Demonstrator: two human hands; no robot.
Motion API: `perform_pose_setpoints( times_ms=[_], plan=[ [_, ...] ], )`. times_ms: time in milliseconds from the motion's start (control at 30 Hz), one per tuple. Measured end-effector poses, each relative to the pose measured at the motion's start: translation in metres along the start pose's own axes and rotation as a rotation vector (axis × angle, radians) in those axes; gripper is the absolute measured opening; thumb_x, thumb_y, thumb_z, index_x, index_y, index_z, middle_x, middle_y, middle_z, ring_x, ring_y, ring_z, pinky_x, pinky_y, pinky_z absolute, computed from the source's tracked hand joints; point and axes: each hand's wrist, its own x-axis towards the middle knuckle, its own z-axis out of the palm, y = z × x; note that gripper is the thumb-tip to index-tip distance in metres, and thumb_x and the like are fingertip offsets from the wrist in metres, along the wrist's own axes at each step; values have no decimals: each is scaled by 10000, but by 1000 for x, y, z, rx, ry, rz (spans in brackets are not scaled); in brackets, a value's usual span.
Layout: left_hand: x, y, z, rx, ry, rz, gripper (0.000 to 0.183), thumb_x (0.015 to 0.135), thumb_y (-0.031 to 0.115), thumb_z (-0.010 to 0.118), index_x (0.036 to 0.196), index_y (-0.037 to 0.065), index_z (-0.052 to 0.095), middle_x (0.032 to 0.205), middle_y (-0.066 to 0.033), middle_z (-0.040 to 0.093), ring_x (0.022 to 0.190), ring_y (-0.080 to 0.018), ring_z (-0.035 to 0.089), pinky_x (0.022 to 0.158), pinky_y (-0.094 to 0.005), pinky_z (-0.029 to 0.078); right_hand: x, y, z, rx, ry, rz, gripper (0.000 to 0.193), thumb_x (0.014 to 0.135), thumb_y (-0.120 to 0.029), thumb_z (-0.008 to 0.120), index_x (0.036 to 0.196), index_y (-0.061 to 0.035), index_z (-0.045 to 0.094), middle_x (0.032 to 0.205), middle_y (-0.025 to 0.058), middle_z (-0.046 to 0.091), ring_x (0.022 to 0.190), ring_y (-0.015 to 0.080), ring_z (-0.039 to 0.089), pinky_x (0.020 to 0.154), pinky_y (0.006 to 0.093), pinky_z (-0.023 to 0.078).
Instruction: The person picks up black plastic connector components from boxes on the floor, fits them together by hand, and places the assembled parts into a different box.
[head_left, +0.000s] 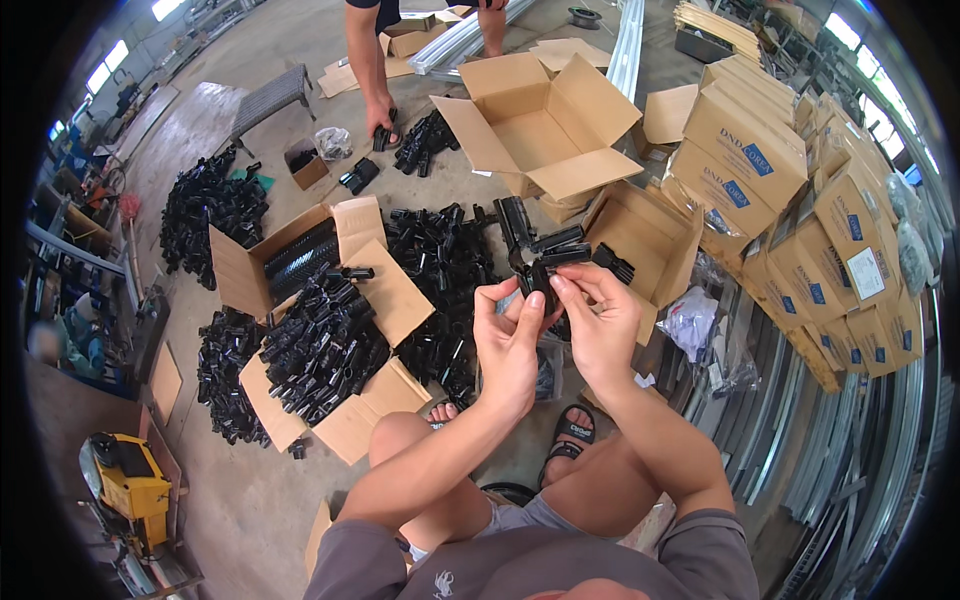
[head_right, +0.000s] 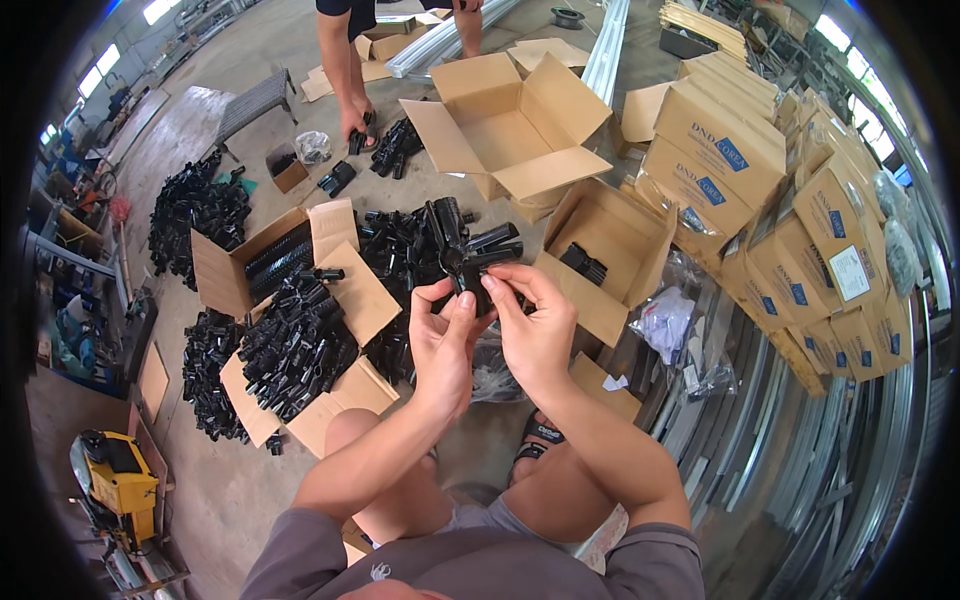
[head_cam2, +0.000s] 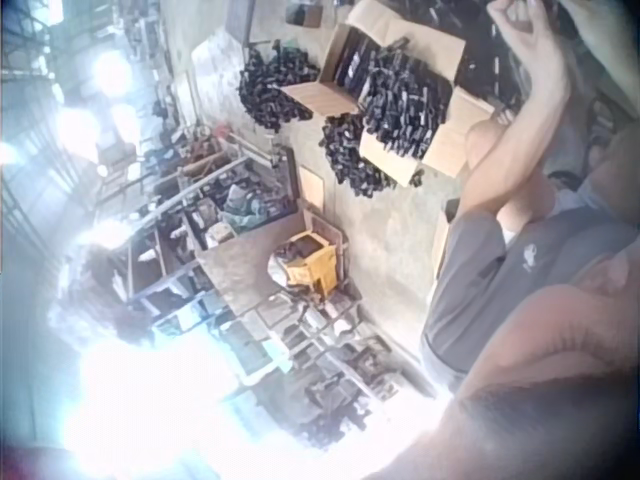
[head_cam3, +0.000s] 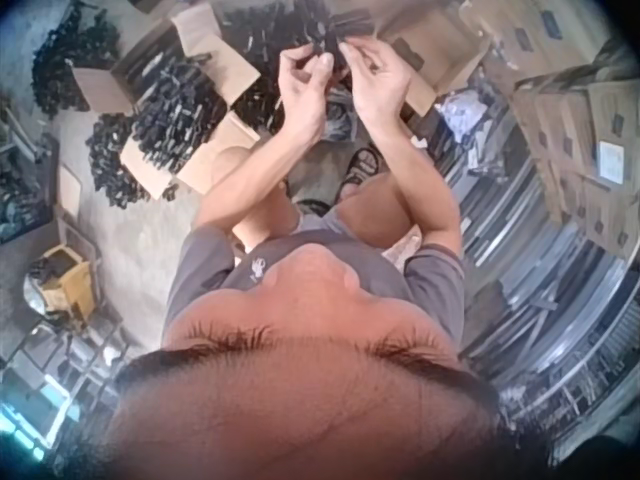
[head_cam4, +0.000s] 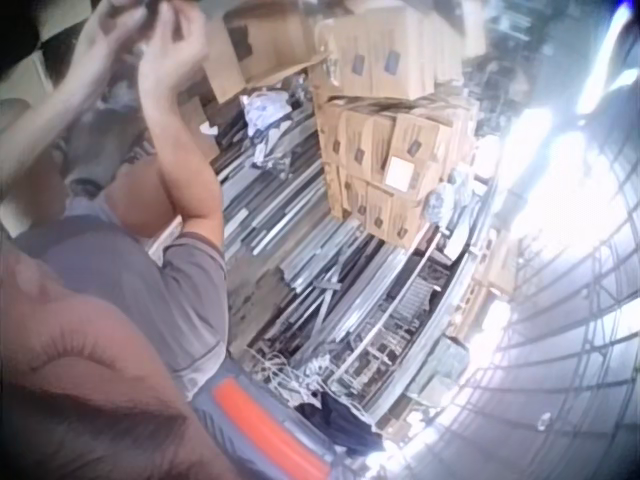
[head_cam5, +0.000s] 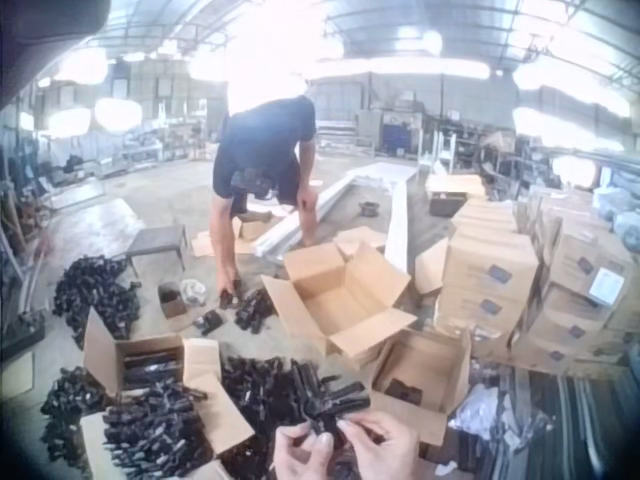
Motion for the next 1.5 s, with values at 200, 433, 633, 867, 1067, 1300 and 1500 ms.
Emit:
perform_pose_setpoints(
  times_ms=[200, 433, 633, 867, 1067, 1300, 1500],
  plan=[
    [0, -3, 0, -1, 12, 4, 244, 979, 73, 577, 1160, 86, 414, 1145, -120, 648, 1044, -167, 627, 902, -355, 545, -2, 6, -1, -218, 36, -144, 104, 861, -34, 719, 959, -1, 714, 927, 108, 707, 811, 154, 690, 721, 253, 525],
    [0, -3, -3, 21, 2, 40, 238, 983, 54, 563, 1160, 81, 405, 1139, -128, 648, 1032, -163, 621, 902, -362, 544, -7, 1, 5, -22, 16, 5, 135, 879, -17, 700, 1006, 25, 689, 958, 97, 723, 837, 117, 675, 744, 231, 519],
    [0, -5, -3, 26, 1, 53, 240, 982, 41, 558, 1151, 44, 388, 1142, -157, 635, 1051, -184, 619, 928, -374, 535, -3, 3, -4, -19, 10, 84, 127, 863, -35, 723, 983, 2, 712, 913, 35, 723, 744, 37, 595, 620, 188, 435],
    [-2, -4, -4, 46, -27, 66, 229, 982, 14, 542, 1153, 50, 394, 1151, -169, 636, 1041, -183, 625, 928, -372, 535, -2, 11, -9, 10, -38, 113, 174, 840, -129, 760, 980, -29, 733, 904, 13, 708, 668, 22, 502, 592, 192, 370],
    [-4, -4, -3, 69, -35, 95, 242, 976, 22, 558, 1151, 50, 393, 1157, -179, 633, 1044, -189, 626, 930, -371, 532, -2, 7, -10, 49, -41, 172, 152, 859, -100, 743, 971, -5, 705, 924, 31, 707, 688, 26, 548, 597, 191, 416],
    [-3, -8, -4, 70, -31, 100, 238, 975, 21, 562, 1144, 45, 397, 1158, -177, 634, 1041, -181, 623, 921, -361, 532, -5, -5, -5, 250, -42, 257, 130, 893, -42, 705, 998, 27, 671, 931, 62, 704, 763, 75, 653, 681, 213, 511],
    [-4, -9, -5, 89, -15, 87, 226, 977, 11, 552, 1142, 41, 401, 1153, -170, 637, 1051, -170, 613, 898, -341, 533, -6, 4, -5, 246, -34, 243, 137, 897, -55, 704, 997, 30, 665, 922, 74, 706, 763, 85, 653, 660, 218, 513]
  ],
)
